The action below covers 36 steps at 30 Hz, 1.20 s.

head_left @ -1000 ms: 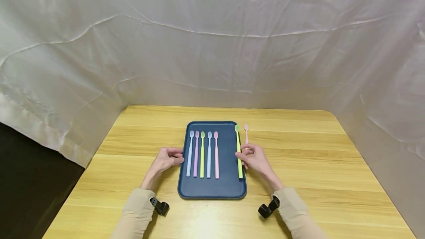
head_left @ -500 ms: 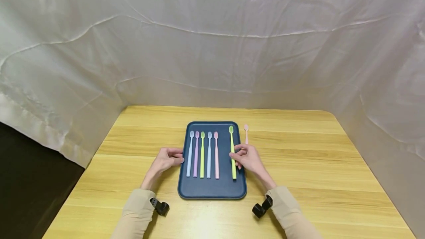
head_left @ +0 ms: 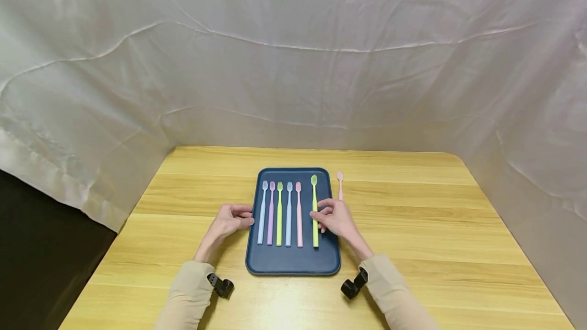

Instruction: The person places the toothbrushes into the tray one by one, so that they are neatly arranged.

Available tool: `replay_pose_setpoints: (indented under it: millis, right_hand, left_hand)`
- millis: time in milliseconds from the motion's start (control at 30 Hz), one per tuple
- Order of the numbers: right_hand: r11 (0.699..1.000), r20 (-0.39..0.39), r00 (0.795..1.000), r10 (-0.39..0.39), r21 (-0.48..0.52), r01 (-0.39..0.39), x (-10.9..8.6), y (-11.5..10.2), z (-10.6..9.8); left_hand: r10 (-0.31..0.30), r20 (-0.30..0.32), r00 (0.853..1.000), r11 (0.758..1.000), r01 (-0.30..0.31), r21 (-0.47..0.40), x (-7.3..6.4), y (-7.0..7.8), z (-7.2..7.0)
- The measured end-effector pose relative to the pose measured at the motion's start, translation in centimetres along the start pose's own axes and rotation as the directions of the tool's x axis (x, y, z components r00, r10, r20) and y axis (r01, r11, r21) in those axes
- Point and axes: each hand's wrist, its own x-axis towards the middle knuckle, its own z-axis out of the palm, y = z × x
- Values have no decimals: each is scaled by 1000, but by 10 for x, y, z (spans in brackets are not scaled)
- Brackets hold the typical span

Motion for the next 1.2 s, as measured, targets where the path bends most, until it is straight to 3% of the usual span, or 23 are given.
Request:
replay_pose_setpoints:
  millis: [1200]
  right_hand:
    - [994,-19,1000,-7,-111,5,3,3,14]
  left_hand:
    - [17,11,1000,1000,-17,-9,0,-2,-1]
